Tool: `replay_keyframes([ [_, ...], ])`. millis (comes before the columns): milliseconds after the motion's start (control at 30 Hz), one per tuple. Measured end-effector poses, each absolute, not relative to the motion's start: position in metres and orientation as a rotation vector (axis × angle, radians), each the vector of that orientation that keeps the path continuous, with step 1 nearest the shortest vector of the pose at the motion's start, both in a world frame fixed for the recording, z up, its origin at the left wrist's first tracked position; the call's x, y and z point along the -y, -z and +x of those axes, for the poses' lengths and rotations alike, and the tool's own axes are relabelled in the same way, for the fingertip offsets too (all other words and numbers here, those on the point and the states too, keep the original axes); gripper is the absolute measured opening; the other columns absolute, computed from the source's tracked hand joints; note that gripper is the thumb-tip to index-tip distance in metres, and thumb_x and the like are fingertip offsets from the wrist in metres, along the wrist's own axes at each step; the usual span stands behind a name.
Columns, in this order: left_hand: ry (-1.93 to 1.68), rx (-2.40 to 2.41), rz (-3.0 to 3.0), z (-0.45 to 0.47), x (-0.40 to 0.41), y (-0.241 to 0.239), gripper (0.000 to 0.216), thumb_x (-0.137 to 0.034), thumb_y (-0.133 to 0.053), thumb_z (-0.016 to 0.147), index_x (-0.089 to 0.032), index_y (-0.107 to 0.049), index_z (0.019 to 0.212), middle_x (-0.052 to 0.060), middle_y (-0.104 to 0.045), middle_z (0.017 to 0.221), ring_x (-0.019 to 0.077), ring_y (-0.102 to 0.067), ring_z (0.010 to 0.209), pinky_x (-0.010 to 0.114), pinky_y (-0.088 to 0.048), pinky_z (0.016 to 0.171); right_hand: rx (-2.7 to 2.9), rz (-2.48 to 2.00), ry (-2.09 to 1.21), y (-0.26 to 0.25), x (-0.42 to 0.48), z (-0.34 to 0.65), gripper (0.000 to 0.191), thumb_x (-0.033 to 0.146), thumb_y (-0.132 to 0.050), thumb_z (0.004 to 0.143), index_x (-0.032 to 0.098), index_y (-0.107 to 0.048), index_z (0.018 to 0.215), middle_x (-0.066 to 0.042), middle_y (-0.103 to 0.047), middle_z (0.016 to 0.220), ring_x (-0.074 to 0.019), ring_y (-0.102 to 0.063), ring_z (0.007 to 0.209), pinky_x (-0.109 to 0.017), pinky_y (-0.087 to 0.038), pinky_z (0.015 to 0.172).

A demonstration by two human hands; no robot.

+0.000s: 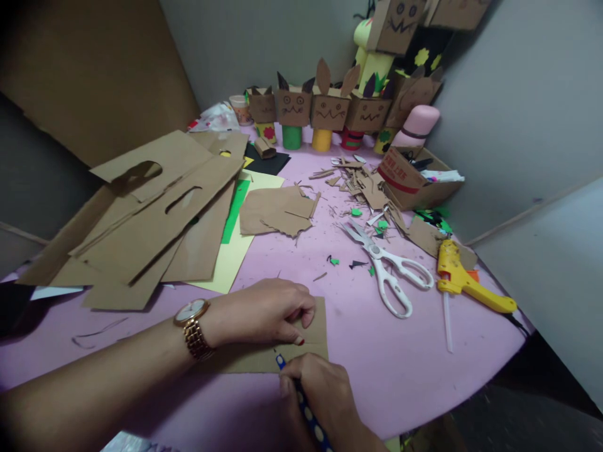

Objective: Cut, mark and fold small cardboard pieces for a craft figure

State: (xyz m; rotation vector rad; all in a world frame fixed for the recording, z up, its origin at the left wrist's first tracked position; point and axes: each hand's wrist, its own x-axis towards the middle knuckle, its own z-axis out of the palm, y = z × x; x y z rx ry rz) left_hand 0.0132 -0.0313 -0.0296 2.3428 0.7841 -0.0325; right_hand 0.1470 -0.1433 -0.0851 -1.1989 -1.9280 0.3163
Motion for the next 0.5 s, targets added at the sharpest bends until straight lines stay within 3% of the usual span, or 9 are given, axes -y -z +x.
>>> replay_keyframes([
  [67,0.02,-0.79,2.341,0.013,0.032,0.03,0.013,-0.024,-0.071,0.069,-0.022,-0.06,0.077,-0.003,-0.058,0.069,0.0125,-0.049,0.06,0.024,-0.029,0.05,1.883,-1.189,-0.286,0.084,0.145,0.15,0.03,0.028,-0.035,0.089,0.025,-0.05,0.063,0.007,-0.057,0.044,-0.0091,-0.054,0.034,-0.019,-0.033,0.035],
  [267,-0.001,-0.814,2.219,0.011,0.03,0.032,0.012,-0.022,-0.07,0.067,-0.021,-0.063,0.076,-0.005,-0.056,0.065,0.0113,-0.049,0.058,0.022,-0.03,0.049,1.652,-1.336,-0.483,0.068,0.157,0.151,0.017,0.025,-0.041,0.087,0.023,-0.051,0.073,0.003,-0.061,0.056,-0.0123,-0.057,0.046,-0.022,-0.042,0.049],
  [500,-0.108,-0.772,1.855,0.003,0.024,0.038,0.016,-0.016,-0.057,0.076,-0.019,-0.068,0.087,-0.004,-0.061,0.069,0.0104,-0.053,0.063,0.02,-0.036,0.054,1.474,-1.314,-0.369,0.066,0.162,0.148,0.015,0.023,-0.042,0.087,0.023,-0.053,0.077,0.001,-0.063,0.06,-0.0146,-0.059,0.055,-0.024,-0.044,0.055],
])
